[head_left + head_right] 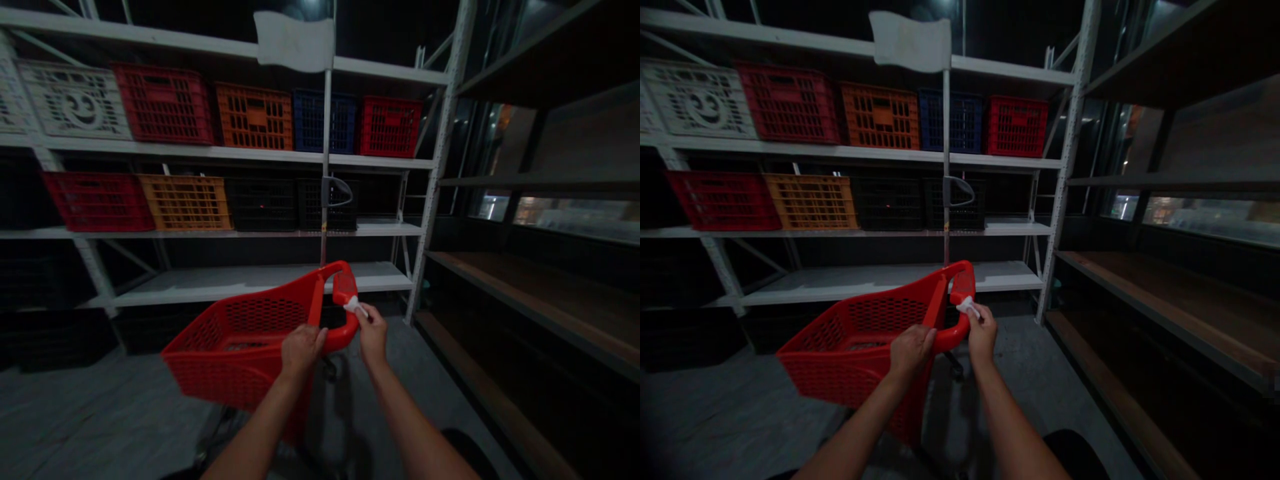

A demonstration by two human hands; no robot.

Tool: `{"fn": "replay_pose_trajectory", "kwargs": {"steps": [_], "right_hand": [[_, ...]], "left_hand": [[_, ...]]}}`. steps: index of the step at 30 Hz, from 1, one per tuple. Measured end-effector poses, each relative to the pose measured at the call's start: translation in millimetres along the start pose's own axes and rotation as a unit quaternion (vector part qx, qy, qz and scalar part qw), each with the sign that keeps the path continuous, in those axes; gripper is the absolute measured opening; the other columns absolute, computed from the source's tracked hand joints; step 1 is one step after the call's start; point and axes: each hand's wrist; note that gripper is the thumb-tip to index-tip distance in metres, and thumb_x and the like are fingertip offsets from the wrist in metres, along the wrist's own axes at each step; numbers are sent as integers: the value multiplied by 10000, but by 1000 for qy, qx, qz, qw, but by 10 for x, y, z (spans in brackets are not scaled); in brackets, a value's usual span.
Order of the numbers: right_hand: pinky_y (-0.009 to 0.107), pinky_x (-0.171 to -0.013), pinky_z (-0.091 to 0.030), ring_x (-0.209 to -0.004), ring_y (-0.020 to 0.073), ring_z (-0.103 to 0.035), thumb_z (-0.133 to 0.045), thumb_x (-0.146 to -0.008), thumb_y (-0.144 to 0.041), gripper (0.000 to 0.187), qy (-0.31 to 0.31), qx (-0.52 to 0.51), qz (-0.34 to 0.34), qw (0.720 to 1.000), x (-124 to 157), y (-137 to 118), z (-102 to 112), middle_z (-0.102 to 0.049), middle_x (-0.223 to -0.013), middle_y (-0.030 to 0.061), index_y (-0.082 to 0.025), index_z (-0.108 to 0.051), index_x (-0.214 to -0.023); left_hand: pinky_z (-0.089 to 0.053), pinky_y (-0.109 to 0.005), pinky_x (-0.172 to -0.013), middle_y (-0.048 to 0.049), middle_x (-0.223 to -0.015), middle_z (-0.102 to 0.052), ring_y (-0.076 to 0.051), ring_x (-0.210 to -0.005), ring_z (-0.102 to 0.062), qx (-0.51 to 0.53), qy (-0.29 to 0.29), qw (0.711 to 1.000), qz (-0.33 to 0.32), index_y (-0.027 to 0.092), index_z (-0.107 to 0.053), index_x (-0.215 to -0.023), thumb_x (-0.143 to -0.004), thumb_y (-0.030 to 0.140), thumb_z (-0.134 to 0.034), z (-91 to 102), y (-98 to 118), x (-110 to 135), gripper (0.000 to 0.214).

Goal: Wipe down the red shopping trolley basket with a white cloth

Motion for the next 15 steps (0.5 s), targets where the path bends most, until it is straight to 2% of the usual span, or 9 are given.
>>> {"fn": "replay_pose_trajectory", "kwargs": {"steps": [4, 6, 8, 11, 13, 15], "right_hand": [[320, -811, -442, -930, 186, -547, -479, -808, -271, 195, -117, 77, 116, 983, 284, -159, 169, -592, -971, 79, -212, -661, -850], [317, -808, -444, -930, 178, -552, -479, -820, -242, 199, -190, 100, 157, 964, 265, -201, 236, -608, -967, 65, -238, -669, -877], [317, -813, -434, -907, 172, -559, -493, -819, -217, 191, -260, 130, 207, 934, 70, -217, 258, -635, -926, 49, -241, -673, -881], [315, -815, -417, -886, 165, -552, -518, -805, -179, 175, -346, 202, 277, 873, -415, -208, 195, -649, -891, 40, -221, -675, -870], [307, -812, -412, -875, 160, -546, -537, -779, -134, 171, -363, 263, 288, 846, -732, -202, 113, -638, -889, 40, -205, -678, -843], [297, -798, -412, -848, 153, -544, -532, -762, -91, 183, -341, 310, 274, 844, -953, -212, 38, -620, -870, 46, -185, -679, -816]], "left_hand": [[-389, -257, -643, -75, -778, -646, -173, -774, -586, 4, 1, 1000, -6, 171, -615, -744, -871, 425, -194, 14, -71, 24, 508], [-394, -257, -658, -70, -787, -646, -172, -788, -586, 9, 1, 1000, -11, 177, -614, -754, -873, 419, -190, 22, -115, 38, 503], [-399, -261, -676, -66, -801, -645, -173, -801, -584, 15, 0, 1000, -16, 180, -613, -768, -873, 415, -192, 31, -155, 51, 493], [-406, -269, -699, -64, -816, -644, -176, -817, -579, 24, -3, 999, -23, 182, -613, -782, -870, 406, -199, 46, -207, 68, 479], [-410, -271, -712, -61, -819, -646, -173, -820, -578, 30, -5, 999, -29, 184, -615, -786, -867, 399, -205, 64, -243, 84, 470], [-415, -268, -722, -57, -815, -647, -166, -818, -579, 33, -6, 999, -35, 187, -617, -789, -865, 395, -216, 100, -288, 112, 458]]}}
Point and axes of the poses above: each hand's wrist, its own x-axis away from the middle knuckle, its own z-axis out of the back of the hand, y = z × x
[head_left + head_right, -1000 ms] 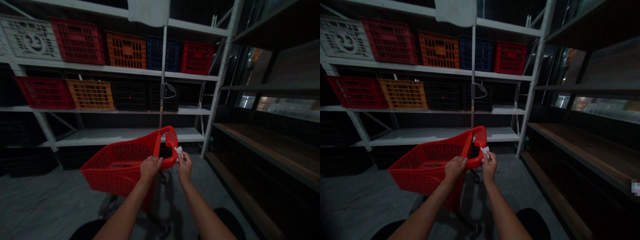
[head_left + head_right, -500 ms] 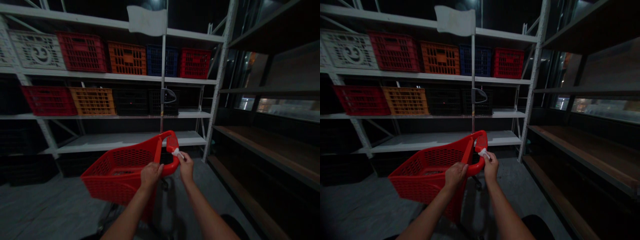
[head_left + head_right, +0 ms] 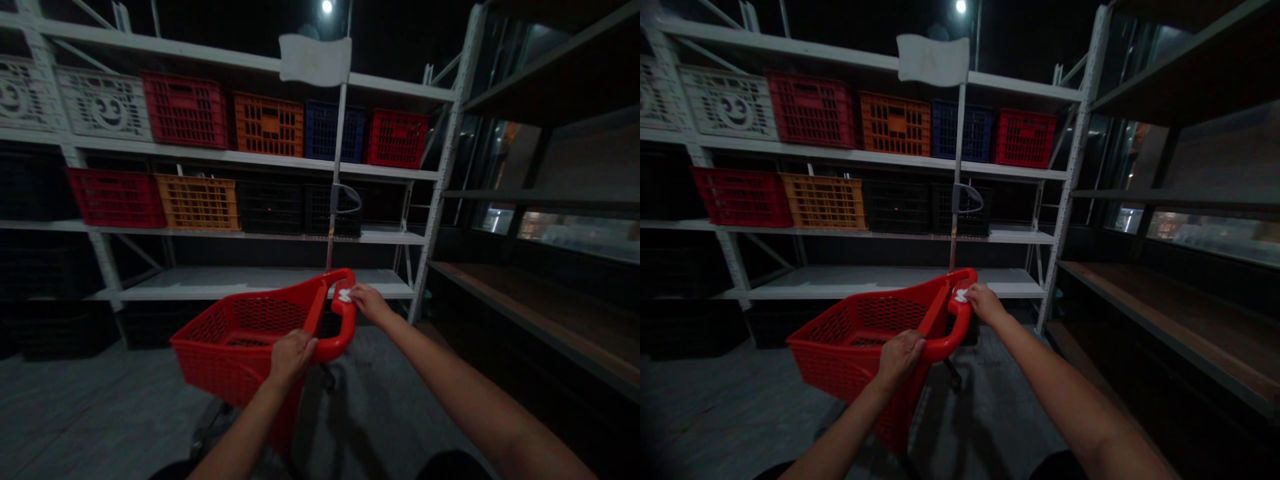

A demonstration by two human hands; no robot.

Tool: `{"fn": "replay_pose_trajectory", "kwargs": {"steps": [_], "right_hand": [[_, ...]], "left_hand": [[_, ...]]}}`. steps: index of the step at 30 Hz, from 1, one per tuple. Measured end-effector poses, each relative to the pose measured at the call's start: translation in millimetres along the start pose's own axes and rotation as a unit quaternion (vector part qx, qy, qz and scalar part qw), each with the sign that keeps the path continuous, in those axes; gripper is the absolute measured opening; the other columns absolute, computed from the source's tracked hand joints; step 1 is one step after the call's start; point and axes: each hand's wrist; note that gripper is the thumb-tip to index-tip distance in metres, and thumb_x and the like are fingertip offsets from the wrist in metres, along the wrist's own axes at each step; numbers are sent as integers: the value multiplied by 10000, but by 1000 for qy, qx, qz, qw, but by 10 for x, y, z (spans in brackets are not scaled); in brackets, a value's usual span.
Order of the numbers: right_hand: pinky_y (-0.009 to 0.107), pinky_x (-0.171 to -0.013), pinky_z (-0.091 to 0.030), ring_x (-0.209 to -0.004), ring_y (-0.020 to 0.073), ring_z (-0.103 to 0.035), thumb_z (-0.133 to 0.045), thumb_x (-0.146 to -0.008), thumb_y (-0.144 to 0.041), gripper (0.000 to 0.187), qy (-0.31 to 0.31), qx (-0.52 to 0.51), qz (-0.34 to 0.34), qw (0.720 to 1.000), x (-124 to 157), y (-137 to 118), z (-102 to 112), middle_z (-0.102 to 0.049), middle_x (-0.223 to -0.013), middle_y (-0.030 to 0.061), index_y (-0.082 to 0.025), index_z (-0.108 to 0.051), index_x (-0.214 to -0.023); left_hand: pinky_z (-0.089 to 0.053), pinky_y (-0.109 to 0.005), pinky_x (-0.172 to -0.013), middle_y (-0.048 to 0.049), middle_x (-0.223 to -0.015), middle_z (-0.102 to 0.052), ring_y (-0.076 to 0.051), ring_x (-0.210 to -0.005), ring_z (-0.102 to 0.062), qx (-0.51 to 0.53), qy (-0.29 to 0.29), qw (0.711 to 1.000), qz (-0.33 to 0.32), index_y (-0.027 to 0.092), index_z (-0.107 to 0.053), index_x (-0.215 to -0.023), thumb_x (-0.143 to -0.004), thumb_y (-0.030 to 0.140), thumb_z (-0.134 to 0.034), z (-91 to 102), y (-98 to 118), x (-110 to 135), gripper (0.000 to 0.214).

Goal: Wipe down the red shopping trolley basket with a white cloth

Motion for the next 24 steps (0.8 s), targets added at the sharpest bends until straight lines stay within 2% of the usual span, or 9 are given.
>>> {"fn": "replay_pose_trajectory", "kwargs": {"steps": [3, 5, 8, 9, 11, 14, 17, 19, 24], "right_hand": [[281, -755, -419, -803, 143, -536, -508, -772, -77, 215, 26, 8, -29, 999, -93, 10, 30, -591, -856, 49, -168, -663, -891], [268, -734, -420, -791, 136, -528, -522, -779, -100, 244, -3, -22, 2, 1000, -35, -59, 13, -573, -872, 41, -184, -644, -972], [247, -699, -417, -774, 134, -516, -566, -779, -175, 217, -78, -73, 56, 993, 73, -184, -49, -540, -851, 30, -206, -659, -972], [239, -681, -414, -758, 132, -513, -574, -779, -200, 199, -95, -80, 61, 990, 79, -215, -71, -531, -832, 28, -206, -671, -952], [226, -659, -404, -736, 127, -507, -583, -776, -213, 188, -118, -73, 61, 988, 21, -249, -106, -529, -806, 25, -206, -682, -935], [228, -688, -384, -759, 131, -505, -561, -775, -154, 201, -131, 4, 34, 991, -186, -234, -142, -552, -809, 29, -204, -688, -922], [253, -696, -368, -758, 147, -501, -481, -801, -112, 236, -121, 62, -9, 991, -358, -226, -171, -572, -787, 51, -168, -698, -876], [246, -679, -363, -731, 143, -501, -478, -802, -118, 233, -137, 58, -3, 989, -379, -272, -192, -576, -753, 46, -164, -704, -833], [212, -695, -357, -768, 122, -504, -525, -780, -143, 211, -240, 7, 126, 963, -323, -414, -189, -581, -840, 21, -214, -689, -892]], "left_hand": [[-422, -264, -726, -48, -797, -644, -151, -791, -579, 10, 3, 1000, -9, 191, -614, -781, -868, 386, -227, 111, -36, 71, 442], [-414, -295, -780, -53, -843, -646, -165, -846, -573, 11, 32, 999, -10, 195, -612, -802, -867, 365, -245, 210, 14, 113, 409], [-383, -357, -864, -76, -968, -636, -202, -968, -546, -6, 76, 997, 2, 201, -585, -933, -859, 340, -266, 343, 269, 124, 356], [-401, -353, -833, -84, -959, -638, -203, -935, -563, -12, 61, 998, 11, 200, -573, -960, -858, 361, -266, 372, 390, 111, 361], [-441, -342, -693, -97, -816, -654, -217, -768, -609, -46, -3, 998, 50, 178, -573, -897, -839, 466, -274, 405, 630, 76, 419], [-436, -330, -591, -101, -736, -653, -239, -671, -620, -90, -56, 991, 83, 161, -558, -869, -806, 530, -314, 410, 852, 37, 447], [-432, -313, -603, -93, -753, -659, -232, -701, -626, -85, -68, 991, 79, 169, -556, -881, -812, 527, -312, 404, 868, 41, 439], [-434, -311, -607, -90, -759, -660, -230, -703, -627, -81, -69, 991, 81, 170, -556, -887, -813, 536, -301, 404, 831, 55, 453], [-445, -322, -614, -83, -767, -661, -225, -699, -625, -75, -67, 992, 72, 172, -551, -919, -819, 530, -296, 421, 788, 72, 450]]}}
Point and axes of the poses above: each hand's wrist, its own x-axis away from the middle knuckle, its own z-axis out of the back of the hand, y = z × x
